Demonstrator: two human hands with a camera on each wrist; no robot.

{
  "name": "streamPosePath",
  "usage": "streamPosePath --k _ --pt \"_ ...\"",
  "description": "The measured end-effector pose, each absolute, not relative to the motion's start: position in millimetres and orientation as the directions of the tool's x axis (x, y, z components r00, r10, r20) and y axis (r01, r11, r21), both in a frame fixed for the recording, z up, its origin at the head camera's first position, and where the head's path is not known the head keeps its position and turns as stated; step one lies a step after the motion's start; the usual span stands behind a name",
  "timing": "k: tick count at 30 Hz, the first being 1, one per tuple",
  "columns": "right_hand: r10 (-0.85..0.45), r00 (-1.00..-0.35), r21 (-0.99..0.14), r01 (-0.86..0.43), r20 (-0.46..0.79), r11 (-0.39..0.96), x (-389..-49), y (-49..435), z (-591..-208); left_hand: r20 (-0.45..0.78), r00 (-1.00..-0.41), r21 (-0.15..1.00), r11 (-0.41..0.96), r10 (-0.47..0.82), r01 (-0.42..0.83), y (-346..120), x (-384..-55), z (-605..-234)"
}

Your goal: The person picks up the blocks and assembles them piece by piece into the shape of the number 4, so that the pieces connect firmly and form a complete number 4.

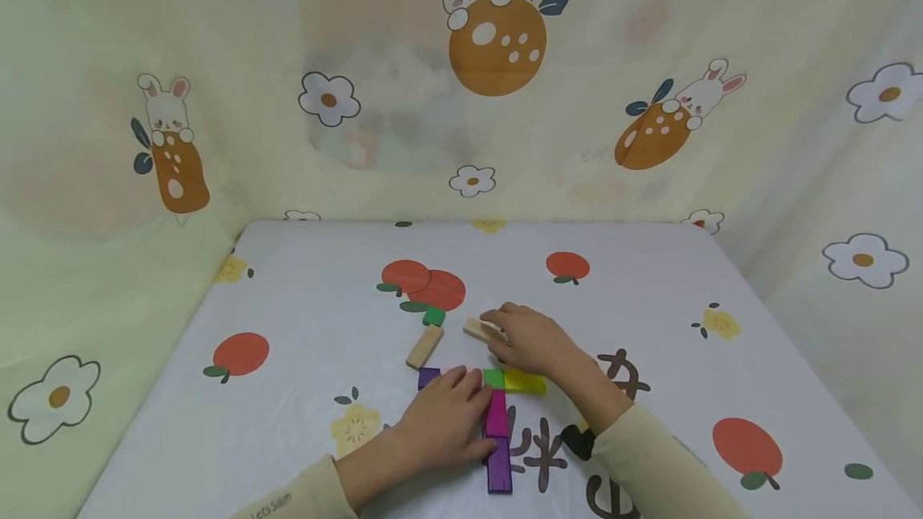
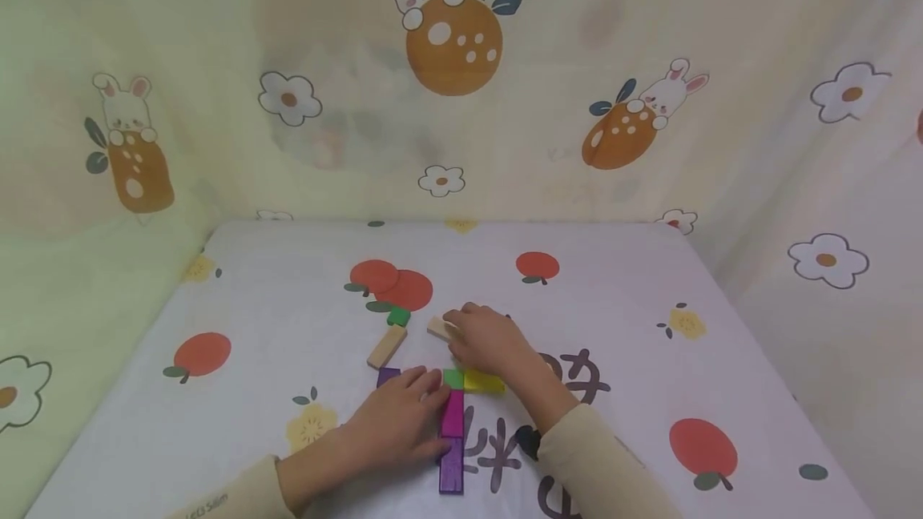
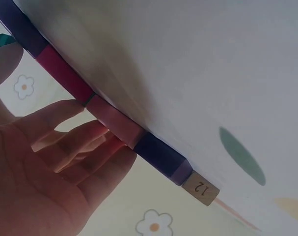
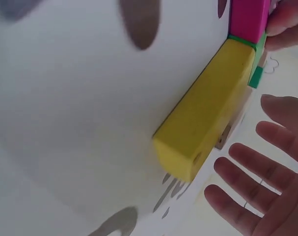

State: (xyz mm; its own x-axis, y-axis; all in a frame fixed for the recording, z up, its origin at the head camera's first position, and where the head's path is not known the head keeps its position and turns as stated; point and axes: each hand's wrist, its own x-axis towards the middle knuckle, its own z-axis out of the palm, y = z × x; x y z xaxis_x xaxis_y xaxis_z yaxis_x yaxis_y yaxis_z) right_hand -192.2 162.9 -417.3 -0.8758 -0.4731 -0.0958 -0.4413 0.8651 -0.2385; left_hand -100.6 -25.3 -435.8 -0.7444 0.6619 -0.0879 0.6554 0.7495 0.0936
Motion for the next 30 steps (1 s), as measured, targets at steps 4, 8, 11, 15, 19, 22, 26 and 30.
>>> streamPosePath --k 4,8,11,15,19,22,26,30 --pt "-0.481 -0.868 -0.221 -0.449 -0.123 0.866 -195 155 -420 -0.095 -0.745 0.096 0.751 0.660 0.653 -25 -98 -436" --pt "-0.474 -0.870 -0.203 -0.444 -0.139 0.873 -197 151 -422 -0.110 -0.746 0.090 0.754 0.657 0.650 -25 -96 -434" --pt "-0.465 -0.872 -0.198 -0.434 -0.154 0.879 -198 150 -423 -0.116 -0.747 0.084 0.756 0.654 0.649 -25 -96 -434" --pt "-0.449 -0.878 -0.194 -0.417 -0.167 0.888 -199 148 -426 -0.108 -0.746 0.084 0.754 0.657 0.652 -25 -97 -435" --pt "-0.435 -0.885 -0.178 -0.407 -0.168 0.896 -201 146 -427 -0.093 -0.745 0.093 0.751 0.661 0.654 -26 -97 -437" --pt "-0.431 -0.887 -0.174 -0.404 -0.165 0.898 -202 144 -428 -0.095 -0.749 0.097 0.755 0.656 0.649 -26 -98 -437" --pt "-0.424 -0.891 -0.174 -0.398 -0.161 0.901 -205 140 -429 -0.104 -0.752 0.091 0.759 0.651 0.644 -26 -98 -435" --pt "-0.433 -0.890 -0.163 -0.410 -0.146 0.897 -206 137 -432 -0.096 -0.748 0.083 0.754 0.656 0.651 -26 -98 -435"
